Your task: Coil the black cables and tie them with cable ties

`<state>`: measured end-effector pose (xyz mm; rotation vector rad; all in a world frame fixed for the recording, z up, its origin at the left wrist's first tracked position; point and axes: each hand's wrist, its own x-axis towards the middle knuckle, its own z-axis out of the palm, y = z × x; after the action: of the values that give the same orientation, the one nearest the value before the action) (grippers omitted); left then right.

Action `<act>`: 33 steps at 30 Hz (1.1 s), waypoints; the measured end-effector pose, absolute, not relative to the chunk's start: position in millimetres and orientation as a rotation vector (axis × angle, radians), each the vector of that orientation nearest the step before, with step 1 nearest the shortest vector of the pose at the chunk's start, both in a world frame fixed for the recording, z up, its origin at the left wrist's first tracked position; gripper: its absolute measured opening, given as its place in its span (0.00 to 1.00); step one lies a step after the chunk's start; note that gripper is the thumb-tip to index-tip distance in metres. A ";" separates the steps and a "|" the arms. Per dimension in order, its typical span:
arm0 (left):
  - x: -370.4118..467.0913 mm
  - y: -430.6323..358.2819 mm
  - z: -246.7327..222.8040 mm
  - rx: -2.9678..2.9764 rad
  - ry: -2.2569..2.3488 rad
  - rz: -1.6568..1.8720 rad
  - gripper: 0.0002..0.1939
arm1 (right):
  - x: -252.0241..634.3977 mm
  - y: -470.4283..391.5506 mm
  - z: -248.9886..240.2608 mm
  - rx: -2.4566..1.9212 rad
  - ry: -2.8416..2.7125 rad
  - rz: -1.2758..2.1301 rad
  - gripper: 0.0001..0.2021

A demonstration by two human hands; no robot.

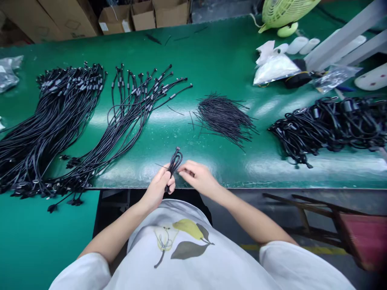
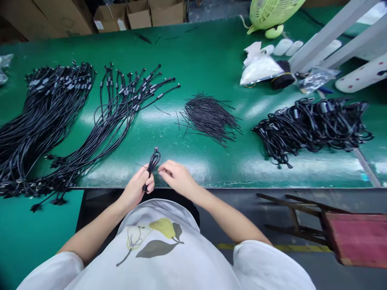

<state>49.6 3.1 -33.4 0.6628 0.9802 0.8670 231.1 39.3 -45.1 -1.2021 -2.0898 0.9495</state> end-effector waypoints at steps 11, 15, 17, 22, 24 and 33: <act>14.4 -3.3 -29.8 1.144 1.198 0.630 0.14 | 198.4 35.1 -18.4 -0.287 -2.696 -0.328 0.14; 1.7 -12.2 -22.8 0.730 0.977 0.573 0.14 | 188.5 37.8 1.6 -0.045 -2.860 -0.413 0.13; -2.7 -15.3 -21.7 0.592 0.940 0.580 0.14 | 183.5 34.4 8.0 0.025 -2.896 -0.512 0.13; -9.7 -16.5 -22.9 0.505 0.910 0.581 0.16 | 172.9 27.4 16.6 0.089 -2.958 -0.644 0.16; -10.2 -18.0 -22.3 0.549 0.915 0.554 0.16 | 169.9 27.0 19.8 0.145 -2.975 -0.592 0.16; -5.6 -26.5 -20.0 1.076 1.162 0.669 0.11 | 163.3 33.1 7.5 -0.133 -3.077 -0.474 0.13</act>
<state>-5.6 -26.5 -20.0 1.0763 1.1622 0.6694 163.3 33.1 7.5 -0.1333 -3.0771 -0.4740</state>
